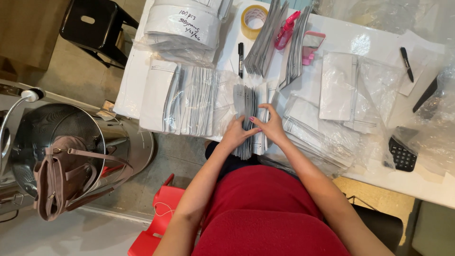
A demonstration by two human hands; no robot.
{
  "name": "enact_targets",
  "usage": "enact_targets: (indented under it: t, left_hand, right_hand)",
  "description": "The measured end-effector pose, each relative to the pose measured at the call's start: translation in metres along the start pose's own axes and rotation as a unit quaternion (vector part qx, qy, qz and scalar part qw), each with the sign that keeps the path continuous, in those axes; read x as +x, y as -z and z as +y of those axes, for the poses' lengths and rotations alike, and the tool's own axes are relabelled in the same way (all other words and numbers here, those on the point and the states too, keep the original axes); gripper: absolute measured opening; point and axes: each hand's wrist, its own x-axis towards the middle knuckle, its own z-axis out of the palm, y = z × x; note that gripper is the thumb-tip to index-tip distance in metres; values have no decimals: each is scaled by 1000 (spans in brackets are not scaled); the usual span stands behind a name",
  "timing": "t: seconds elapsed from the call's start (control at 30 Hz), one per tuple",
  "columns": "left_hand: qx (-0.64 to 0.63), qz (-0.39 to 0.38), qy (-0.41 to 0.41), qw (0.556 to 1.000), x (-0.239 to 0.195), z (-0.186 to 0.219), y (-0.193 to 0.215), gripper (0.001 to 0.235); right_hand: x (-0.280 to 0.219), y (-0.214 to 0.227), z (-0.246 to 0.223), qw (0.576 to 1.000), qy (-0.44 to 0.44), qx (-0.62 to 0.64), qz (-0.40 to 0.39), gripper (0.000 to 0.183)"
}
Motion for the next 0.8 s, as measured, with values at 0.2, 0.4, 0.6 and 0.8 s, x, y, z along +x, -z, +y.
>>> enact_targets:
  t: [0.2,0.4,0.6,0.8]
  left_hand:
    - [12,-6,-12,1000,24,-28,-7,80]
    - [10,-33,-59,998,30,-14,23,82]
    - [-27,-145,-12,989,42,-37,61,104]
    - [-16,-231,38,972,34,2,117,107]
  right_hand:
    - [0,-8,-7,999,5,24,22,59]
    - [7,-21,-8,999,16,30,43,58]
    - [14,-34,-12,997,29,13,68,55]
    - [7,-39,-31,998,14,11,56,52]
